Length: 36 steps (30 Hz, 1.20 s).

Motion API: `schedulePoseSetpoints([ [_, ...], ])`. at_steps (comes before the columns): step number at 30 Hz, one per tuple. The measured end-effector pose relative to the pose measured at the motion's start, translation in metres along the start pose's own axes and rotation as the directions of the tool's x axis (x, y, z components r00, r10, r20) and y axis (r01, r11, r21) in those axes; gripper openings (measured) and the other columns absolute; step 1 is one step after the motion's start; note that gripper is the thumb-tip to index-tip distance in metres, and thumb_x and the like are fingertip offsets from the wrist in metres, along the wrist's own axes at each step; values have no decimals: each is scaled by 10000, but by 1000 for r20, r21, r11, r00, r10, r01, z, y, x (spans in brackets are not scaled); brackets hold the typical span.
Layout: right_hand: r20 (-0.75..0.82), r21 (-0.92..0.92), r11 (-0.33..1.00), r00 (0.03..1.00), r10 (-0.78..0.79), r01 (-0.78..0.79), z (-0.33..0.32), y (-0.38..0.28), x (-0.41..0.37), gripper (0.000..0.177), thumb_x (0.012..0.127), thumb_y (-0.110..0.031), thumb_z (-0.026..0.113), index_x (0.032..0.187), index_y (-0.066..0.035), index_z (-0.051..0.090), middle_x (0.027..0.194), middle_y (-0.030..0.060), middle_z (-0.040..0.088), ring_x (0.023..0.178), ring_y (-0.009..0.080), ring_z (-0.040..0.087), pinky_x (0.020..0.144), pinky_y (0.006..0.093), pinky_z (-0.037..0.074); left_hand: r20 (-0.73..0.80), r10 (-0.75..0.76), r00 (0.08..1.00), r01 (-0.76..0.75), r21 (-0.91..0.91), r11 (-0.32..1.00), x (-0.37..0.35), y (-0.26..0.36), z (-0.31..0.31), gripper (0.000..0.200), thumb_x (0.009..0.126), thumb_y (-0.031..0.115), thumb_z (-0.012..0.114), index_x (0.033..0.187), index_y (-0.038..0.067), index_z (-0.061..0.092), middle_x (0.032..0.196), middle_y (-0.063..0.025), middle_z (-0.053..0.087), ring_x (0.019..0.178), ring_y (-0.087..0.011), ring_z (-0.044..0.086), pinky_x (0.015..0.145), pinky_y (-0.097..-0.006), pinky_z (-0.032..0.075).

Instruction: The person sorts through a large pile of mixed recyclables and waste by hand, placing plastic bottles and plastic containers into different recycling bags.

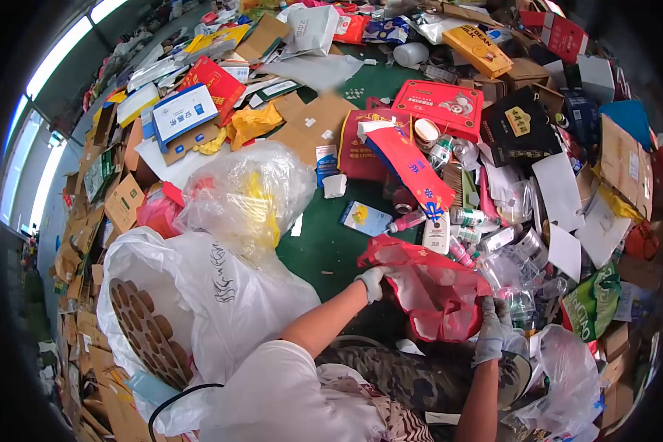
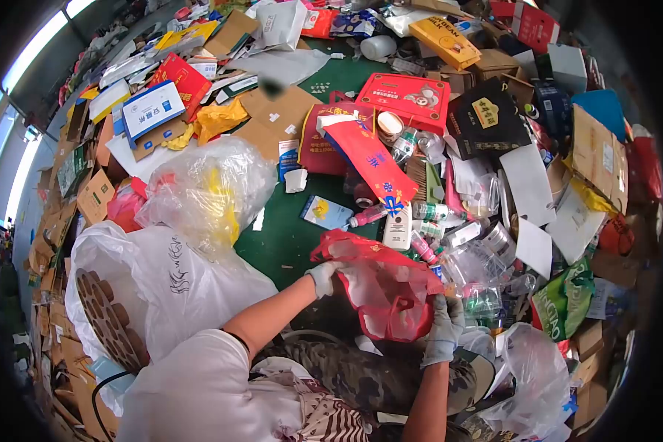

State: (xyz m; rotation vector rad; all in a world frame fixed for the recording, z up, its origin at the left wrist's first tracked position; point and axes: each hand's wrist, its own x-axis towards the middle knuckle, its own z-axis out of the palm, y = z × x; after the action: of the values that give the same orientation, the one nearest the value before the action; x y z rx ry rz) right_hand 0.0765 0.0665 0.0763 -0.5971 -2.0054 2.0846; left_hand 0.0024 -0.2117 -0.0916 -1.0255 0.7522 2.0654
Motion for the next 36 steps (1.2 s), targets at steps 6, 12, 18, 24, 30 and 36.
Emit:
schedulePoseSetpoints([
  [6, -146, 49, 999, 989, 22, -15, -8, 13, 4, 101, 840, -159, 655, 869, -77, 604, 859, 6, 613, 779, 89, 554, 739, 226, 451, -1, 369, 929, -362, 199, 911, -36, 40, 94, 60, 795, 83, 566, 824, 32, 578, 735, -90, 589, 613, -233, 588, 573, -361, 528],
  [12, -224, 328, 945, 970, 88, -10, -30, -29, 2, 207, 866, -229, 616, 1006, -99, 538, 747, 29, 588, 536, 80, 499, 405, 207, 374, 293, 542, 788, -543, -87, 835, -183, 174, 167, 109, 858, 86, 436, 899, 28, 518, 785, -79, 572, 720, -213, 595, 728, -386, 535],
  [18, -328, -202, 966, 918, -223, 163, -100, -78, -48, 209, 912, -145, 539, 1101, -62, 570, 934, 33, 615, 789, 95, 559, 707, 232, 460, 276, 840, 468, -737, -402, 543, -249, 325, 171, 59, 818, 38, 493, 855, 15, 532, 808, -125, 615, 729, -245, 621, 711, -363, 545],
  [24, -484, -331, 940, 839, -247, 86, -218, -39, -112, 206, 903, -80, 541, 1100, -34, 580, 1017, 29, 598, 863, 98, 539, 800, 233, 453, 23, 890, 456, -739, -546, 393, -184, 430, 70, 179, 882, 109, 423, 908, 7, 567, 849, -137, 644, 763, -259, 641, 720, -381, 556],
  [30, -526, -490, 859, 837, -152, -152, -252, 1, -173, 215, 878, -28, 553, 1092, -12, 572, 1003, 33, 593, 916, 117, 544, 849, 244, 436, -150, 783, 604, -767, -376, 520, -74, 348, 17, 220, 889, 153, 467, 998, -16, 554, 976, -150, 628, 872, -284, 626, 799, -388, 535],
  [36, -671, -658, 614, 710, -214, -436, -273, -62, -240, 226, 868, -54, 582, 1089, -19, 557, 1023, 44, 584, 934, 115, 545, 857, 248, 435, 60, 498, 865, -291, 869, 400, 102, 224, -59, 681, 725, 160, 650, 1332, 75, 353, 1182, -137, 523, 1065, -273, 538, 907, -369, 443],
])
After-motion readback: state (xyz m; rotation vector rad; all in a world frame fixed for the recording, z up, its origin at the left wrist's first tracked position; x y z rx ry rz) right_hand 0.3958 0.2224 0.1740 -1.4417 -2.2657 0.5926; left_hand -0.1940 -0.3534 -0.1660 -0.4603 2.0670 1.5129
